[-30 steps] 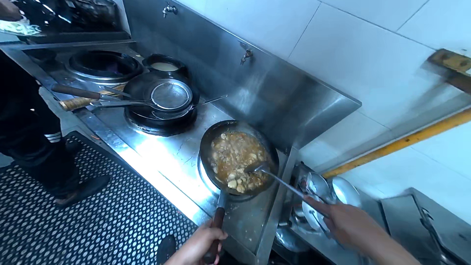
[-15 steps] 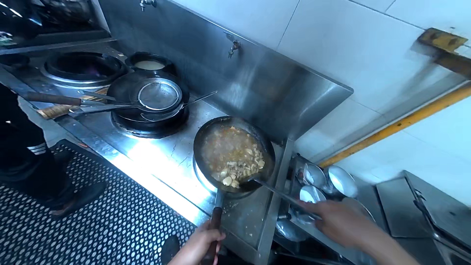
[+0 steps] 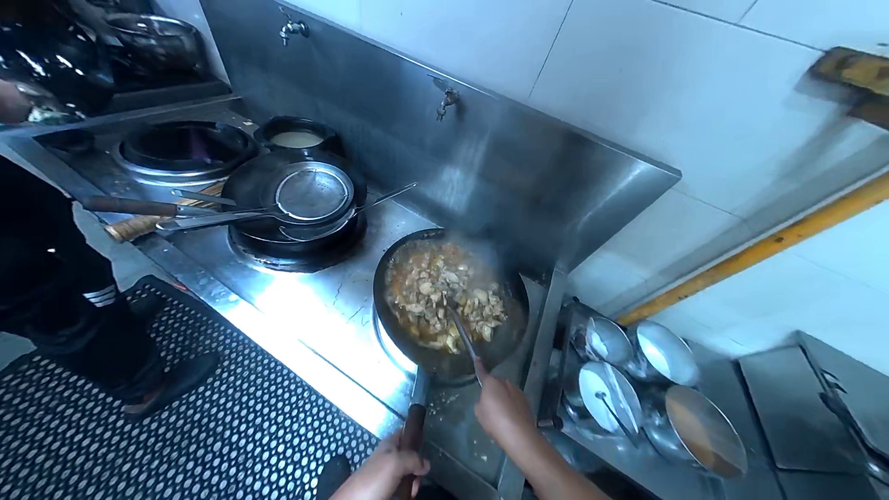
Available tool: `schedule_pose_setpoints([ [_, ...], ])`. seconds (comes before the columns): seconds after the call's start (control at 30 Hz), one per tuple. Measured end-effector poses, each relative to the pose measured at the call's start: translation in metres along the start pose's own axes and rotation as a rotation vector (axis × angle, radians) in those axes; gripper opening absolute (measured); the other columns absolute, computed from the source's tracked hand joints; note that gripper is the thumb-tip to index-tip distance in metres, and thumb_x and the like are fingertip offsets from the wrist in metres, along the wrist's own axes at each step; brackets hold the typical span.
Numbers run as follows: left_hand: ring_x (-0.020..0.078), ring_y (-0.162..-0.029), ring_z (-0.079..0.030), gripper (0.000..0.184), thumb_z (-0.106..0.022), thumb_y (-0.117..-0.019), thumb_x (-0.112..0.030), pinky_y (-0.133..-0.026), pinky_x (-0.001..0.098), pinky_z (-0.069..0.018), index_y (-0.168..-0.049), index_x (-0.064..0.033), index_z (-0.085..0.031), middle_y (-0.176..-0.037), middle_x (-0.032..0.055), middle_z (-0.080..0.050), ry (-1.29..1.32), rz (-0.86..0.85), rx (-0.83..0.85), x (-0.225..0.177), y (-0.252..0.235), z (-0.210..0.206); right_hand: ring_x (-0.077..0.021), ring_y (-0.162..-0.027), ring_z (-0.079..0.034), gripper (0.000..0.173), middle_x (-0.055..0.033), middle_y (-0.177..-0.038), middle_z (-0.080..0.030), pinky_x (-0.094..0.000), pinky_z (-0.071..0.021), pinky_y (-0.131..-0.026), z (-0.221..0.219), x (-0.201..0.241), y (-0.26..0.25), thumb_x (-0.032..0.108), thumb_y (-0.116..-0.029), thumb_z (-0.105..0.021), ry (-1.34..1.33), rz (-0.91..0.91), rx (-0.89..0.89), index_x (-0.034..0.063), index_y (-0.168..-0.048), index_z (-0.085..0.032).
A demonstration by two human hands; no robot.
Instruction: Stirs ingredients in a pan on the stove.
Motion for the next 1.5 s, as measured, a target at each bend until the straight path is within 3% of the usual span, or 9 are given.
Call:
schedule_pose_setpoints([
  [0.3, 0.0138, -0.052, -0.056, 0.050, -0.062, -0.0914, -0.009, -0.045, 0.0276, -0.0491, -0.138, -0.0084, -0.042, -0.073, 0.0049, -0.056, 0.044, -0.032, -0.009, 0.006, -0.005, -0.003, -0.0285, -0.117, -0.066, 0.069, -0.0108, -0.134, -0.066, -0.0528, -0.0537, -0.099, -0.004, -0.015, -0.033, 0.020, -0.0968, -0.058, -0.394, 0.064, -0.032, 0.0315, -0.161, -0.037],
  [0.33, 0.0135, -0.052, -0.056, 0.049, -0.061, -0.0923, -0.009, -0.045, 0.0272, -0.0486, -0.138, -0.0079, -0.042, -0.073, 0.0049, -0.056, 0.040, -0.040, -0.012, 0.006, -0.004, -0.004, -0.0252, -0.108, -0.069, 0.066, -0.0106, -0.132, -0.067, -0.0483, -0.0563, -0.093, -0.007, -0.025, -0.036, 0.021, -0.0976, -0.060, -0.514, 0.081, -0.031, 0.0290, -0.160, -0.040],
  [0.37, 0.0135, -0.052, -0.055, 0.048, -0.060, -0.0931, -0.009, -0.044, 0.0272, -0.0479, -0.137, -0.0073, -0.042, -0.073, 0.0047, -0.056, 0.042, -0.046, -0.018, 0.006, -0.003, -0.005, -0.0217, -0.086, -0.068, 0.064, -0.0109, -0.120, -0.068, -0.0423, -0.0578, -0.075, -0.011, -0.035, -0.036, 0.021, -0.0986, -0.062, -0.660, 0.094, -0.026, 0.0258, -0.159, -0.041],
  [0.43, 0.0134, -0.052, -0.055, 0.046, -0.060, -0.0937, -0.009, -0.044, 0.0270, -0.0480, -0.136, -0.0068, -0.044, -0.073, 0.0046, -0.056, 0.057, -0.053, -0.036, 0.006, -0.002, -0.005, -0.0147, -0.054, -0.052, 0.064, -0.0080, -0.086, -0.060, -0.0309, -0.0467, -0.047, -0.011, -0.048, -0.026, 0.018, -0.1015, -0.062, -1.032, 0.110, 0.055, 0.0201, -0.161, -0.037],
  [0.53, 0.0131, -0.051, -0.055, 0.046, -0.061, -0.0936, -0.009, -0.043, 0.0266, -0.0473, -0.137, -0.0070, -0.044, -0.072, 0.0047, -0.056, 0.074, -0.058, -0.043, 0.008, -0.002, -0.005, -0.0127, -0.050, -0.049, 0.064, -0.0052, -0.076, -0.055, -0.0279, -0.0444, -0.044, 0.000, -0.066, 0.004, 0.017, -0.1033, -0.058, -1.273, 0.094, 0.167, 0.0196, -0.162, -0.033],
  [0.73, 0.0139, -0.054, -0.057, 0.047, -0.063, -0.0935, -0.009, -0.047, 0.0276, -0.0499, -0.136, -0.0064, -0.045, -0.073, 0.0053, -0.057, 0.070, -0.051, -0.039, 0.006, -0.002, -0.003, -0.0147, -0.046, -0.049, 0.062, -0.0065, -0.071, -0.056, -0.0298, -0.0445, -0.040, 0.029, -0.115, 0.041, 0.016, -0.1010, -0.058, -1.263, 0.180, 0.040, 0.0163, -0.160, -0.039],
  [0.93, 0.0135, -0.053, -0.057, 0.047, -0.062, -0.0937, -0.009, -0.046, 0.0274, -0.0497, -0.137, -0.0061, -0.044, -0.072, 0.0046, -0.057, 0.063, -0.034, -0.033, 0.003, -0.002, -0.003, -0.0159, -0.046, -0.049, 0.061, -0.0066, -0.069, -0.056, -0.0310, -0.0447, -0.040, 0.036, -0.148, -0.008, 0.014, -0.1032, -0.055, -1.236, 0.118, -0.130, 0.0140, -0.161, -0.036],
  [1.13, 0.0138, -0.053, -0.056, 0.046, -0.062, -0.0927, -0.010, -0.046, 0.0277, -0.0495, -0.136, -0.0071, -0.045, -0.071, 0.0045, -0.056, 0.045, -0.039, -0.031, 0.002, -0.004, -0.002, -0.0130, -0.048, -0.049, 0.051, -0.0059, -0.075, -0.056, -0.0268, -0.0429, -0.042, 0.031, -0.117, -0.061, 0.025, -0.1080, -0.051, -1.384, -0.135, 0.097, 0.0227, -0.158, -0.040],
  [1.5, 0.0140, -0.053, -0.057, 0.045, -0.061, -0.0950, -0.013, -0.046, 0.0283, -0.0508, -0.137, -0.0075, -0.046, -0.073, 0.0042, -0.057, -0.008, -0.025, -0.031, 0.001, -0.003, -0.002, -0.0109, -0.050, -0.047, 0.061, -0.0031, -0.077, -0.054, -0.0261, -0.0422, -0.045, 0.058, -0.090, -0.104, 0.021, -0.1046, -0.056, -0.975, 0.195, 0.372, 0.0264, -0.161, -0.034],
])
Point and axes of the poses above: each hand's wrist, its own y-axis away from the middle knuckle, its own z-axis out of the back of the hand, x = y × z, the point moved 5 cm from there along -y, towards the middle knuckle
